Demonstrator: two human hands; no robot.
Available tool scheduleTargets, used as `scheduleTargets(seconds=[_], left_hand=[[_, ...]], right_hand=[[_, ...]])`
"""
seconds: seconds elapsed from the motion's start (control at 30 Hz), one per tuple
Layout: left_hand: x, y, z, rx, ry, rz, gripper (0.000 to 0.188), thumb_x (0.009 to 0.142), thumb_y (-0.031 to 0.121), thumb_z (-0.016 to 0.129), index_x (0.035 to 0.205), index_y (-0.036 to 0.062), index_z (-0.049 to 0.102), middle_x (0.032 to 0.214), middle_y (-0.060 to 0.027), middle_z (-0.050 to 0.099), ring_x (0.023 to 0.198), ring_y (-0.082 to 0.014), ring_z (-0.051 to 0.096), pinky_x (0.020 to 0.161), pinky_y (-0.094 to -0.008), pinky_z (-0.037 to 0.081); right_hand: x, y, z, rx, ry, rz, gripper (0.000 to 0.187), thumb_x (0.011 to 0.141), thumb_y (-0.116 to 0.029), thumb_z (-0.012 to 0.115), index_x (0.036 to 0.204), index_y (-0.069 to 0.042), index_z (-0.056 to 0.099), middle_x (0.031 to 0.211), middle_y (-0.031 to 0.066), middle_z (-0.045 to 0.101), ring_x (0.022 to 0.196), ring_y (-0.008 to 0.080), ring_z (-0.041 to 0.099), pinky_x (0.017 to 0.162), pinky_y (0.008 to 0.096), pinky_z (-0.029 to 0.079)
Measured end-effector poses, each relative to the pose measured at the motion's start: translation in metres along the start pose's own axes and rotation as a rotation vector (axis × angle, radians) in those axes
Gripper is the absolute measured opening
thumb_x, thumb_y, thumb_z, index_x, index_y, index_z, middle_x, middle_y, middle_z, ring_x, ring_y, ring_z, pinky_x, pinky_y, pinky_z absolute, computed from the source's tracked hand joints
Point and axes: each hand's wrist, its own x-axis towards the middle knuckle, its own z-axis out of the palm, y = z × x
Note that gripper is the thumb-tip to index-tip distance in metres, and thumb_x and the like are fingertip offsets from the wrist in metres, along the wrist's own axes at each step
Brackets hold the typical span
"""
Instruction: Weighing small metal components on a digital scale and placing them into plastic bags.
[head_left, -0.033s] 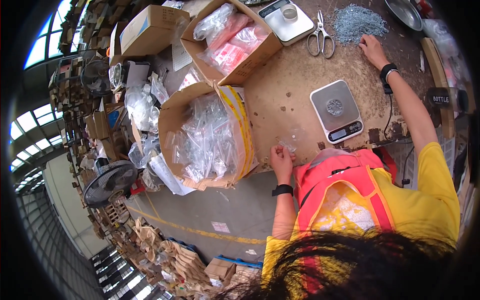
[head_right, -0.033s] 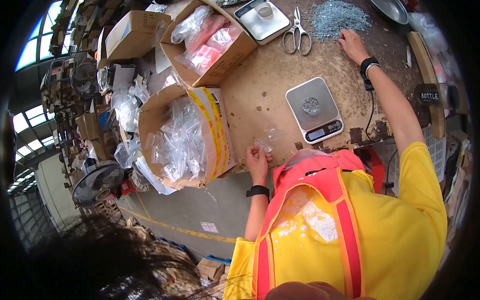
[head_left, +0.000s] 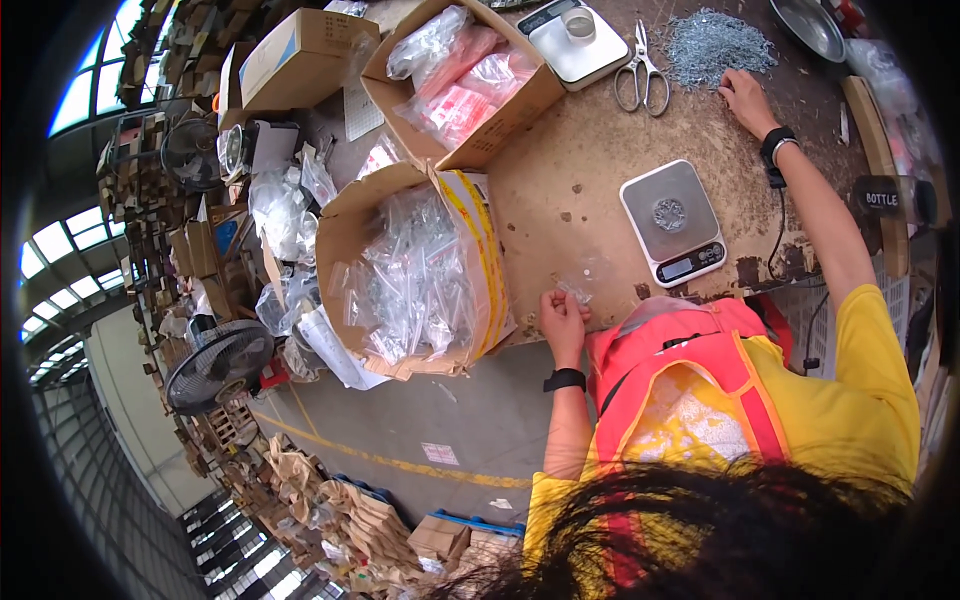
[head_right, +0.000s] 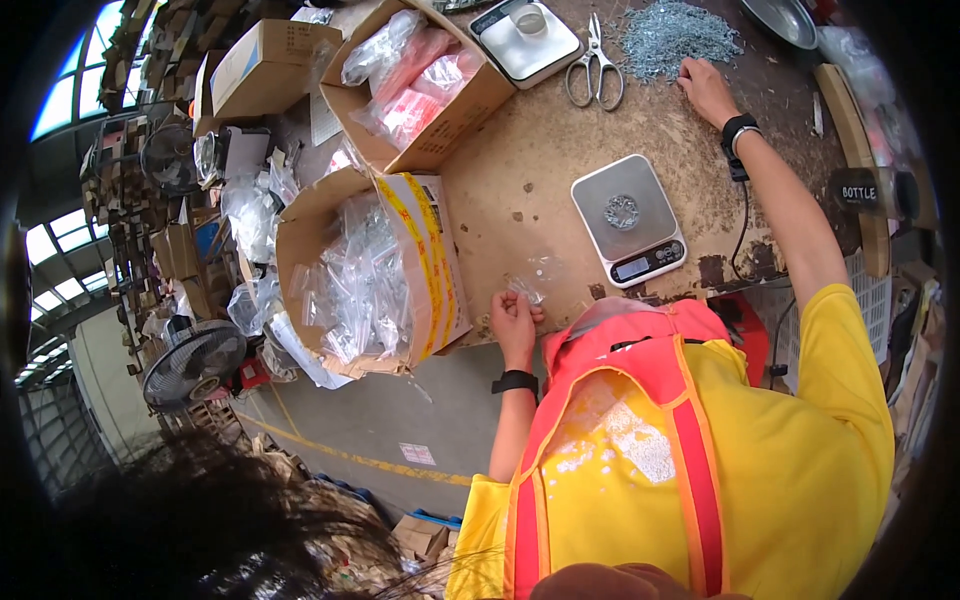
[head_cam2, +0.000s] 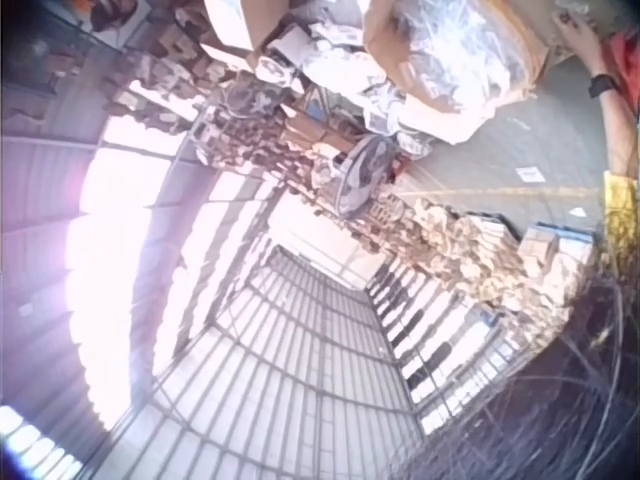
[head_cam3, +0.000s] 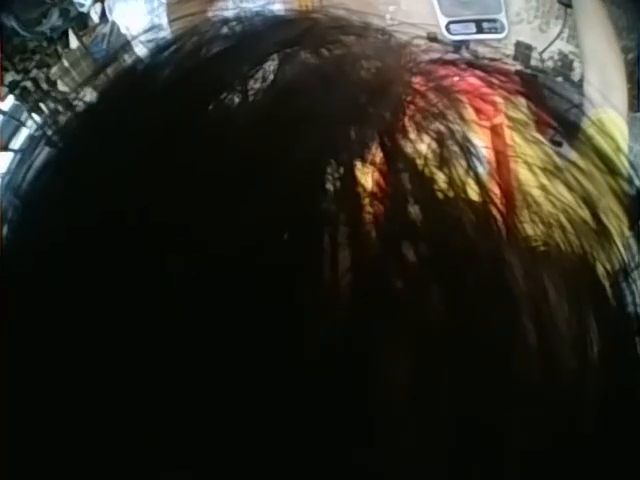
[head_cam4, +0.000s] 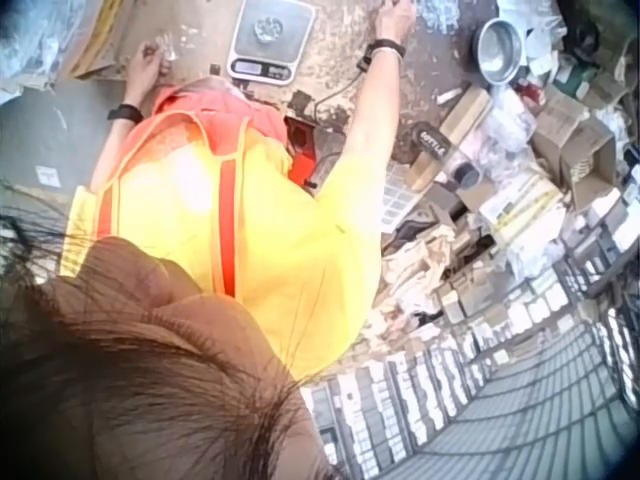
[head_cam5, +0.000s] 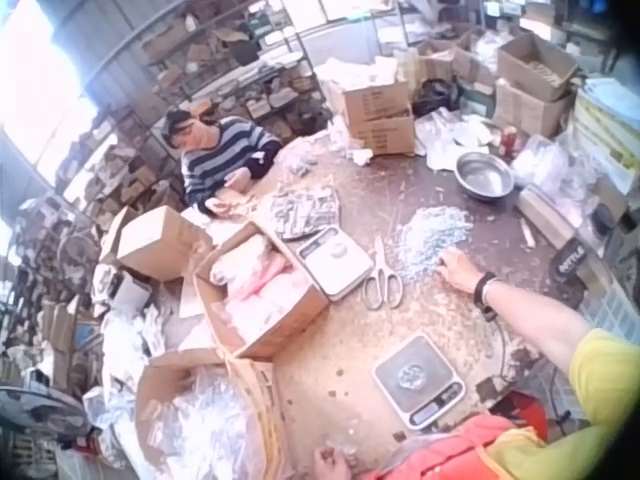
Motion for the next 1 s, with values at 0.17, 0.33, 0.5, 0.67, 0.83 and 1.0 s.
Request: scheduleTargets(seconds=[0.17, 0.33, 0.5, 0.67, 0.83, 1.0], left_hand=[[0.001, 0.001, 0.003, -0.032, 0.019, 0.013, 0.011, 0.102, 0.007, 0.059, 0.103, 0.0027, 0.049, 0.082, -0.0062, 0.061, 0.063, -0.0131, 0.066, 0.054, -0.0259, 0.057], [0.001, -0.007, -0.004, -0.035, -0.012, -0.008, 0.011, 0.102, 0.005, 0.057, 0.105, 0.0019, 0.047, 0.083, -0.0067, 0.059, 0.064, -0.0134, 0.066, 0.054, -0.0261, 0.057], [0.001, -0.001, -0.004, -0.024, -0.008, -0.028, 0.01, 0.102, 0.006, 0.058, 0.103, 0.0024, 0.049, 0.083, -0.0061, 0.06, 0.063, -0.0131, 0.065, 0.056, -0.0263, 0.057], [0.002, -0.003, -0.006, -0.029, 0.002, -0.014, 0.01, 0.102, 0.006, 0.058, 0.102, 0.0027, 0.049, 0.082, -0.0058, 0.06, 0.063, -0.0128, 0.065, 0.056, -0.0257, 0.056], [0.002, 0.0, 0.001, -0.026, 0.0, -0.041, 0.011, 0.101, 0.006, 0.059, 0.102, 0.0029, 0.049, 0.082, -0.0061, 0.061, 0.062, -0.0126, 0.065, 0.056, -0.0255, 0.056], [0.0, -0.001, -0.003, -0.044, -0.002, -0.025, 0.011, 0.101, 0.006, 0.059, 0.102, 0.0025, 0.049, 0.082, -0.0065, 0.061, 0.062, -0.0133, 0.065, 0.055, -0.0259, 0.056]], right_hand=[[0.0, 0.004, -0.006, 0.029, 0.038, 0.001, 0.013, 0.092, -0.009, 0.067, 0.095, -0.001, 0.058, 0.088, 0.0177, 0.06, 0.087, 0.0385, 0.06, 0.077, 0.0464, 0.048], [-0.002, 0.007, -0.011, 0.07, 0.078, 0.004, 0.012, 0.09, -0.008, 0.069, 0.096, -0.002, 0.061, 0.089, 0.0161, 0.065, 0.087, 0.0353, 0.065, 0.078, 0.0435, 0.052], [-0.02, -0.004, -0.032, 0.134, 0.001, 0.119, 0.033, 0.086, -0.015, 0.076, 0.112, -0.004, 0.06, 0.104, 0.0155, 0.062, 0.094, 0.0355, 0.064, 0.088, 0.0415, 0.053], [-0.017, -0.028, -0.029, -0.009, -0.073, 0.093, 0.038, 0.082, -0.018, 0.081, 0.11, -0.005, 0.058, 0.105, 0.0179, 0.059, 0.1, 0.0395, 0.061, 0.089, 0.0452, 0.05], [0.003, 0.004, -0.008, -0.051, 0.017, 0.066, 0.024, 0.084, -0.013, 0.076, 0.098, -0.003, 0.059, 0.09, 0.0182, 0.064, 0.091, 0.0399, 0.063, 0.079, 0.0469, 0.051], [0.006, 0.008, -0.019, 0.112, -0.044, 0.074, 0.01, 0.081, -0.005, 0.068, 0.085, 0.0, 0.06, 0.079, 0.0189, 0.067, 0.079, 0.0382, 0.067, 0.071, 0.0449, 0.052]])
